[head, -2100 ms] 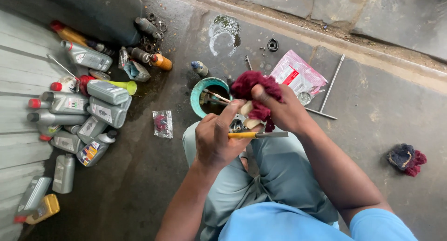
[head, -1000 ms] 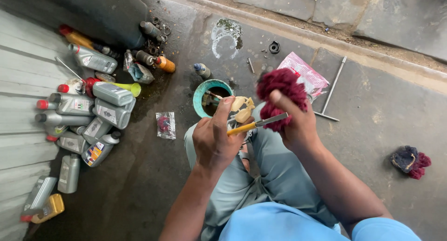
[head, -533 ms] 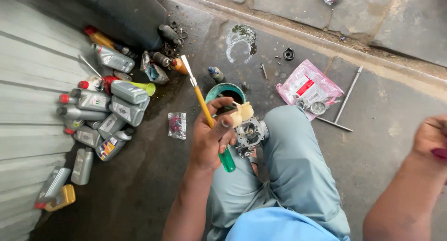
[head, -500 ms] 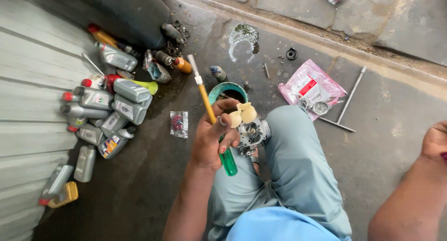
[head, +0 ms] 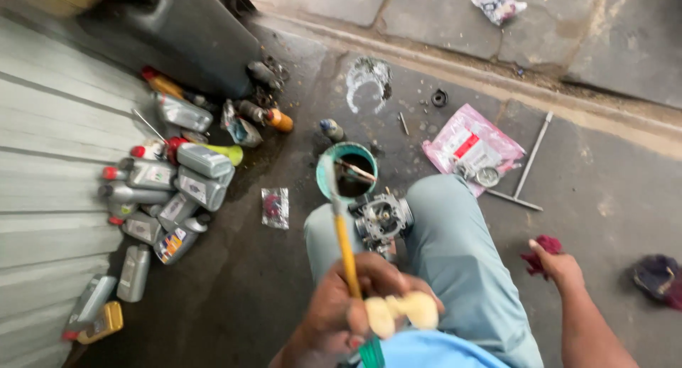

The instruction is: Repairing and cleaning a motorcycle carburetor using tools and cleaning fluid.

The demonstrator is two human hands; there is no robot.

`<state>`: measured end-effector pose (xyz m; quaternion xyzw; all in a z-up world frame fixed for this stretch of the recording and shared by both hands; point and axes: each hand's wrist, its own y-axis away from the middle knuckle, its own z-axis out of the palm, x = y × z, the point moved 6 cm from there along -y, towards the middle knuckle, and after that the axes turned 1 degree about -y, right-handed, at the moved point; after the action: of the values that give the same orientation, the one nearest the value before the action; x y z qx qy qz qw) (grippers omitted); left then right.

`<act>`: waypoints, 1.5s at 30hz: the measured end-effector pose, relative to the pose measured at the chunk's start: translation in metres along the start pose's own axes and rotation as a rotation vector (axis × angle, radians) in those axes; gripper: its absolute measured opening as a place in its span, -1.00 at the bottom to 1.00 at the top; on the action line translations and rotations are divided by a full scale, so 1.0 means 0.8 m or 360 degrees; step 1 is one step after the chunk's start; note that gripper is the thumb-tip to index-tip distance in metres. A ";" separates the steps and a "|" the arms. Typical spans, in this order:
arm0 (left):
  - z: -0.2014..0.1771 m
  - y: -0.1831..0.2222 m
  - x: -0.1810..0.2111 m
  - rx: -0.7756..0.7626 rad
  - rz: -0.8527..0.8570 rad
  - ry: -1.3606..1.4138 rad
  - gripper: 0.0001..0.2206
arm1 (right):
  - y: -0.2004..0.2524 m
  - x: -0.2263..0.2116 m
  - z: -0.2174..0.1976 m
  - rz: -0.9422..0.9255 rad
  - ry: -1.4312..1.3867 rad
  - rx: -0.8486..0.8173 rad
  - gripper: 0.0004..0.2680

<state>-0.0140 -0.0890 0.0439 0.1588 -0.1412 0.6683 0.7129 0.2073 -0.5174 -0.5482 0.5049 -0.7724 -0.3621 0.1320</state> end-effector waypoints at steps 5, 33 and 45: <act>-0.078 0.051 0.040 0.0397 0.0502 -0.0447 -0.48 | 0.000 0.034 -0.021 -0.0004 0.0029 0.0109 -0.27; -0.178 0.106 0.055 0.0535 0.0786 -0.0286 -0.50 | 0.397 -0.300 -0.197 -0.0828 -0.2744 -0.1257 -0.87; -0.173 0.095 0.052 0.0563 0.0780 -0.0403 -0.49 | 0.427 -0.314 -0.200 -0.0466 -0.2630 -0.1219 -0.73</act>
<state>-0.0888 0.0108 -0.0616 0.3233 -0.1446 0.8091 0.4690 0.1791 -0.2881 -0.1585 0.1005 -0.3769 -0.8515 -0.3504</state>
